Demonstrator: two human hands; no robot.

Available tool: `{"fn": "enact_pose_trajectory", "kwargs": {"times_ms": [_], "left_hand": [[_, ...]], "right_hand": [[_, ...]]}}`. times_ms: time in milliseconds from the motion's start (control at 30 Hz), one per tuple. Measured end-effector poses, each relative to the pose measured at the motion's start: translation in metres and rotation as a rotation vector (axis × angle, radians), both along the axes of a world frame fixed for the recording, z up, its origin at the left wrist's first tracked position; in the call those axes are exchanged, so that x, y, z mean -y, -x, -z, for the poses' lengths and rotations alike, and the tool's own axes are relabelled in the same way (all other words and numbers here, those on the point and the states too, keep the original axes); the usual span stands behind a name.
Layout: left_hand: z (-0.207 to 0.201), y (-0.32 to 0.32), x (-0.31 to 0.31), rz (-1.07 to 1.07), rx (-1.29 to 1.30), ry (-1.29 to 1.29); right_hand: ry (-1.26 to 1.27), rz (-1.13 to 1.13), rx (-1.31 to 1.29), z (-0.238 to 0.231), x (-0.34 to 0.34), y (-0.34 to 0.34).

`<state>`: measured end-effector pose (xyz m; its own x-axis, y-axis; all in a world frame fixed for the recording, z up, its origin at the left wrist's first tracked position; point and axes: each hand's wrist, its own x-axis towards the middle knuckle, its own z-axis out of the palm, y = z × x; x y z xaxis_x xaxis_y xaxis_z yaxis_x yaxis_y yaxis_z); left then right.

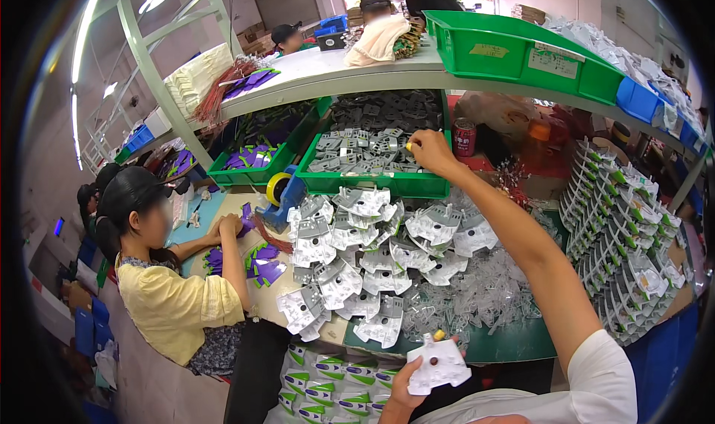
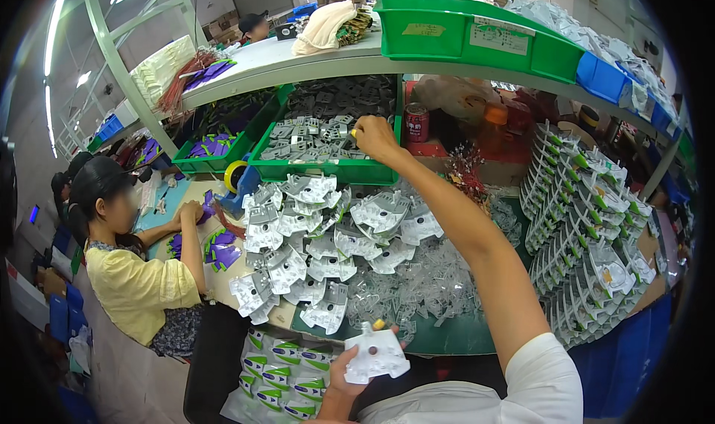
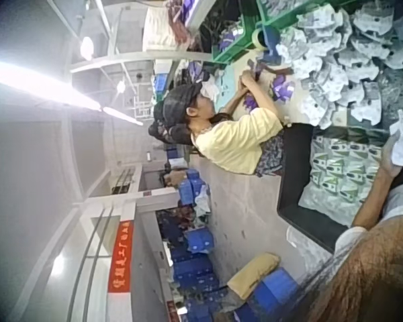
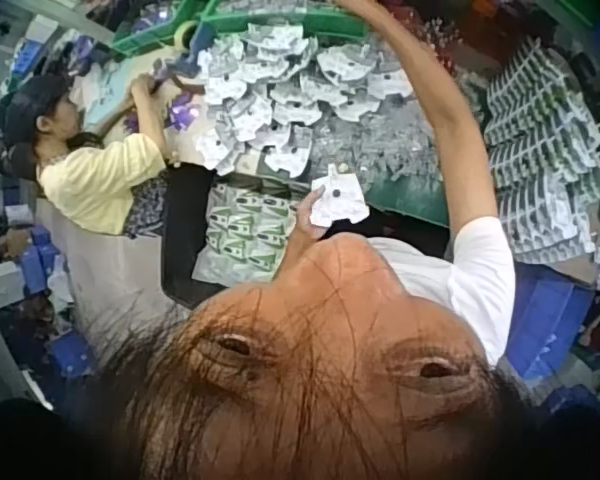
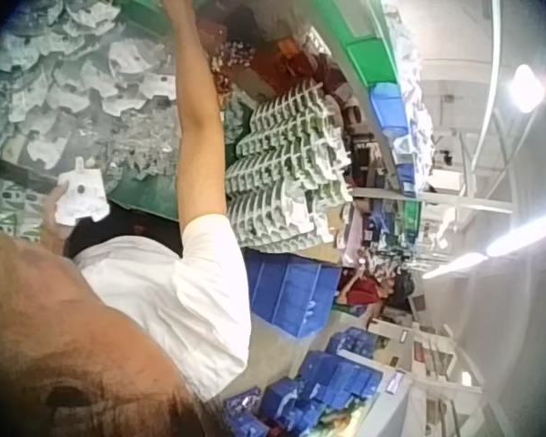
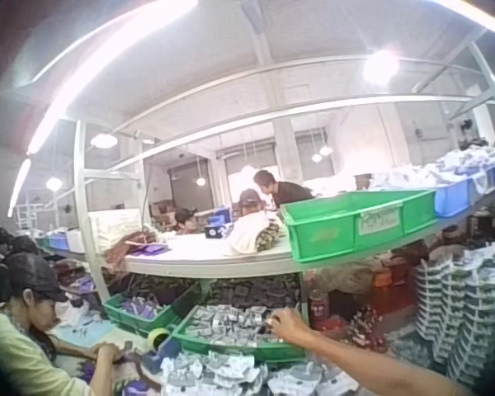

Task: The person assembles toy components by attaching small plastic pieces into plastic body panels by hand and arranges the completed parts into rows inside a storage bin.

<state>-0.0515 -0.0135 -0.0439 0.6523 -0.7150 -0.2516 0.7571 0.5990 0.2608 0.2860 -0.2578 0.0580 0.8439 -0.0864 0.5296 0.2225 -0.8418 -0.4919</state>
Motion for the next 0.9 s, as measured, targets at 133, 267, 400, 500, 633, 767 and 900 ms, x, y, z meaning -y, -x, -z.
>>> {"fn": "enact_pose_trajectory", "kwargs": {"times_ms": [133, 267, 400, 500, 633, 767, 900], "left_hand": [[0.02, 0.013, 0.009, 0.096, 0.101, -0.273], [0.011, 0.013, 0.018, 0.054, 0.272, -0.399], [0.001, 0.009, 0.025, -0.148, 0.35, -0.62], [-0.004, -0.004, 0.03, -0.218, 0.485, -0.69], [-0.001, -0.004, 0.038, -0.243, 0.64, -0.753], [0.0, 0.007, 0.05, -0.249, 0.806, -0.858], [-0.013, 0.016, 0.051, -0.32, 0.982, -0.894]], "right_hand": [[-0.325, -0.069, 0.262, -0.022, -0.018, 0.094], [-0.277, -0.134, 0.382, -0.007, -0.04, 0.19], [-0.753, -0.24, 0.062, 0.021, -0.043, 0.278], [-0.427, -0.275, -0.041, 0.004, -0.023, 0.323], [-0.251, -0.395, -0.067, 0.017, -0.023, 0.344], [-0.153, -0.461, -0.032, 0.027, -0.024, 0.351], [-0.211, -0.486, -0.105, 0.035, -0.022, 0.357]]}}
